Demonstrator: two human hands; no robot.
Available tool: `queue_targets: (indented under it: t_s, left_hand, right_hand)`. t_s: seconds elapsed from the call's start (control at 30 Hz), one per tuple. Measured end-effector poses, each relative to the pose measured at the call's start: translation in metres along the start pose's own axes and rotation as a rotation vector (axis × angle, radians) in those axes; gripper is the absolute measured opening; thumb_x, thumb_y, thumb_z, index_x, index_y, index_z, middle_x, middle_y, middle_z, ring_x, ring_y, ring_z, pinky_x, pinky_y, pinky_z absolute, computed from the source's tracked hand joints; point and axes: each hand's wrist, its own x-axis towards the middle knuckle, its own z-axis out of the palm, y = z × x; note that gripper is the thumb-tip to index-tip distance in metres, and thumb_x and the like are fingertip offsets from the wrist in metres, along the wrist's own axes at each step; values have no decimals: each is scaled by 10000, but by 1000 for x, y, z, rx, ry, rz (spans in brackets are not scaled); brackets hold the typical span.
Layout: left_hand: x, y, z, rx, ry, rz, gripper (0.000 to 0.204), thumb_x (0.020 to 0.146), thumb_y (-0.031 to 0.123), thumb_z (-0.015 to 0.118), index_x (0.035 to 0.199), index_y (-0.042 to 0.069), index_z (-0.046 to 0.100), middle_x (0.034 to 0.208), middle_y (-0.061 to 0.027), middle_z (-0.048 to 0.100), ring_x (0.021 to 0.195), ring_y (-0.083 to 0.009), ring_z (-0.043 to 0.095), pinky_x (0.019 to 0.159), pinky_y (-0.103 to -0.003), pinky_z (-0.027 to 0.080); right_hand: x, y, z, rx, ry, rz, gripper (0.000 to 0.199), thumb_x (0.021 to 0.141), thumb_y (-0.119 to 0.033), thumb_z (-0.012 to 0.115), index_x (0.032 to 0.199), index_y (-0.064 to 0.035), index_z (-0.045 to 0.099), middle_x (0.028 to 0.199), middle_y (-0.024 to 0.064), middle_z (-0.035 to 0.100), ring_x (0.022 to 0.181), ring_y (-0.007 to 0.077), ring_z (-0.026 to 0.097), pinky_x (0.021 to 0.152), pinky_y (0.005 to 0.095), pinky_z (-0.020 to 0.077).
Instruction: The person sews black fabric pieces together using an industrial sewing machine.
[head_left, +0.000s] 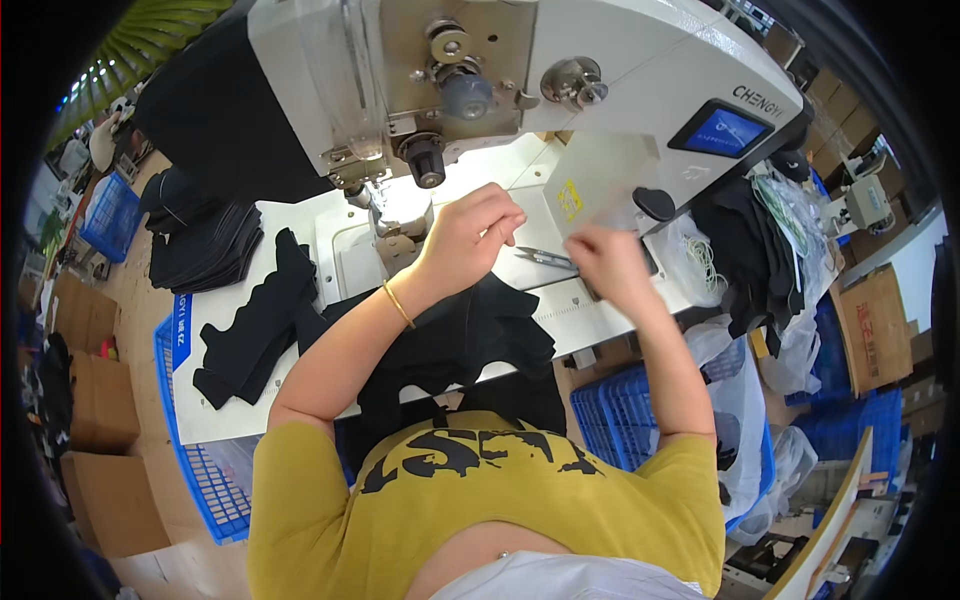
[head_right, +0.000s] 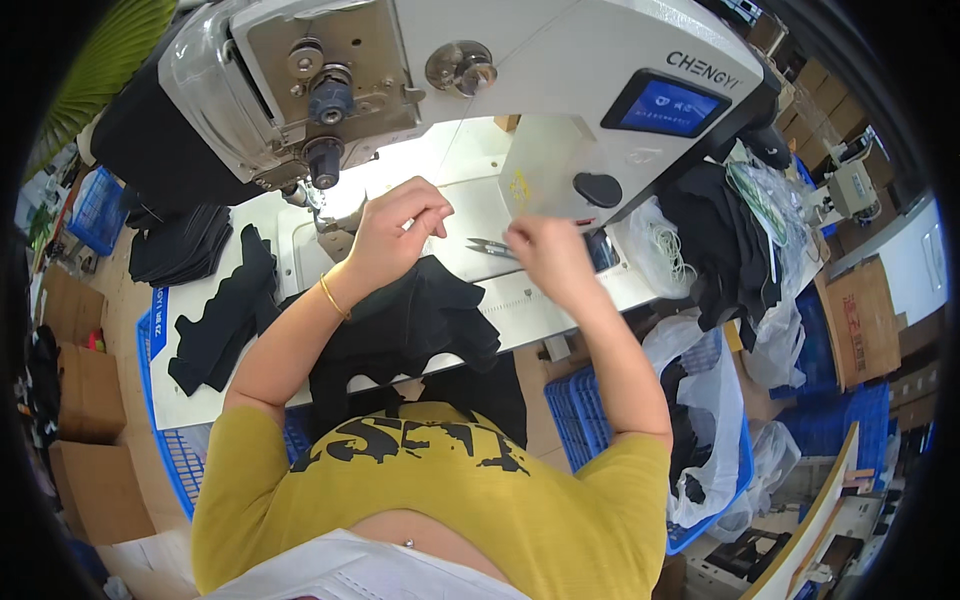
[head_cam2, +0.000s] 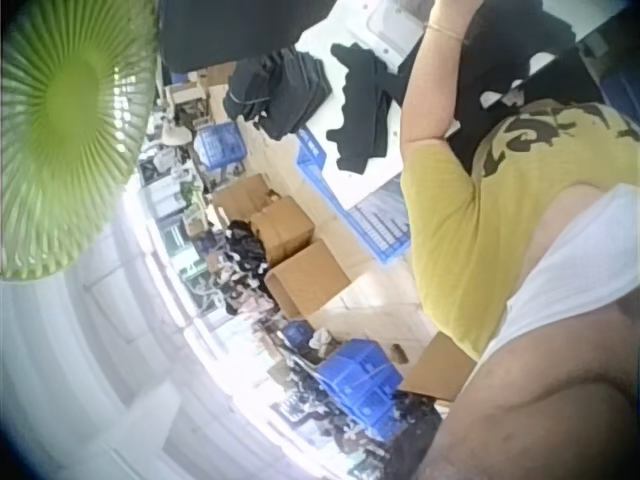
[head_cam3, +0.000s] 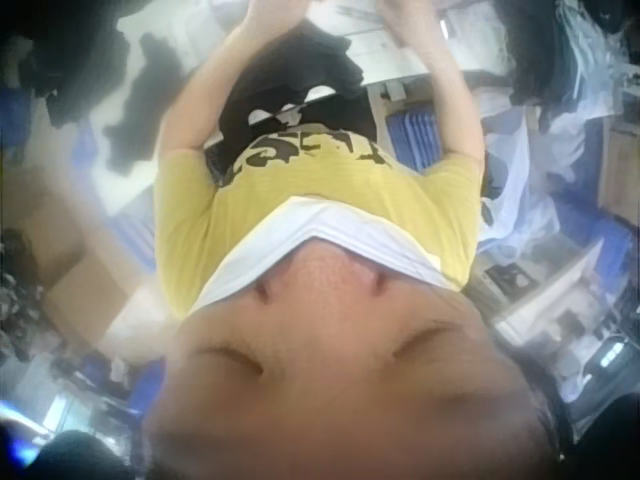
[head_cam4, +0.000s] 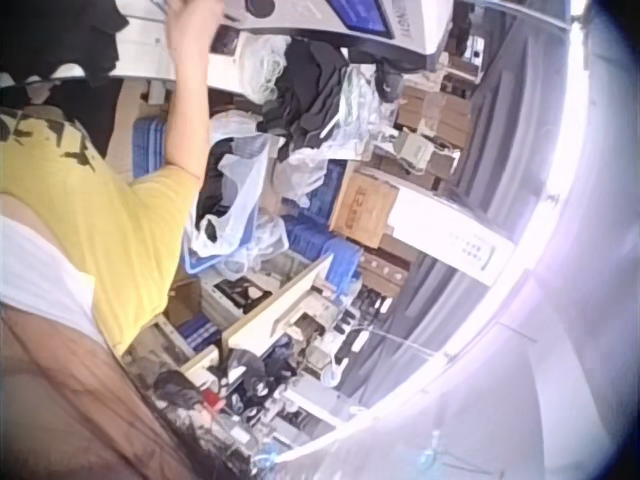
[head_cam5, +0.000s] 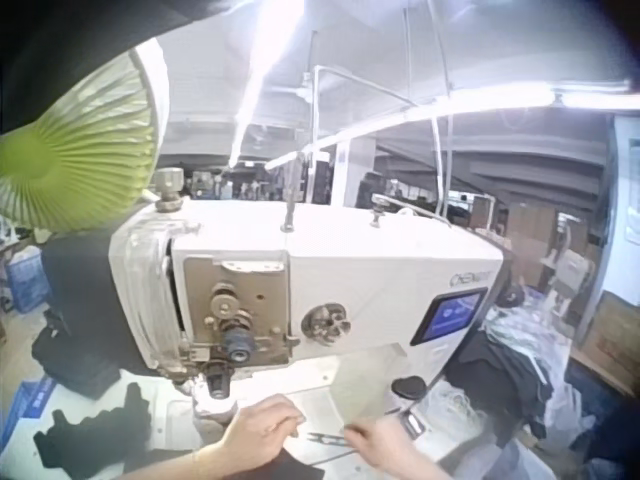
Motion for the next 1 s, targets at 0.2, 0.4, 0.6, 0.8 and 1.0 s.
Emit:
queue_targets:
  t_s: [0.2, 0.4, 0.6, 0.8, 1.0]
  left_hand:
    - [-9, 24, -3, -23, -121, -137, 81, 903, -22, 531, 868, -49, 599, 833, -76, 584, 675, -132, 628, 613, -246, 487]
    - [-17, 28, -17, -148, -66, -283, 85, 915, -2, 527, 860, -28, 587, 828, -49, 584, 686, -110, 621, 625, -242, 496]
    - [-16, 32, -16, -292, -162, -444, 100, 942, 46, 520, 878, -11, 570, 866, -48, 582, 681, -101, 603, 649, -241, 500]
    - [-23, 40, -9, -332, -171, -394, 111, 955, 59, 522, 883, -6, 573, 891, -40, 573, 703, -102, 601, 664, -241, 500]
    - [-52, 54, -46, -309, -147, -492, 132, 944, 88, 563, 851, -1, 588, 768, -32, 592, 669, -97, 604, 616, -228, 491]
  right_hand:
    - [5, 59, 98, -563, 58, -402, 207, 729, -43, 568, 928, -53, 622, 883, 103, 561, 868, 272, 585, 727, 370, 520]
    - [12, 45, 80, 287, 12, 99, 172, 910, -66, 503, 999, -15, 640, 811, 93, 605, 655, 222, 569, 627, 345, 483]
    - [16, -57, -70, 721, 138, 50, 357, 913, -238, 624, 1177, 1, 642, 724, -26, 568, 617, 51, 487, 546, 236, 394]
    - [34, -100, -117, 491, -74, 22, 395, 853, -348, 707, 981, 25, 725, 598, -54, 484, 568, 30, 400, 503, 217, 291]
    - [34, -93, -97, 489, -170, -40, 335, 899, -338, 655, 994, -27, 737, 549, -54, 451, 531, 28, 385, 475, 223, 292]
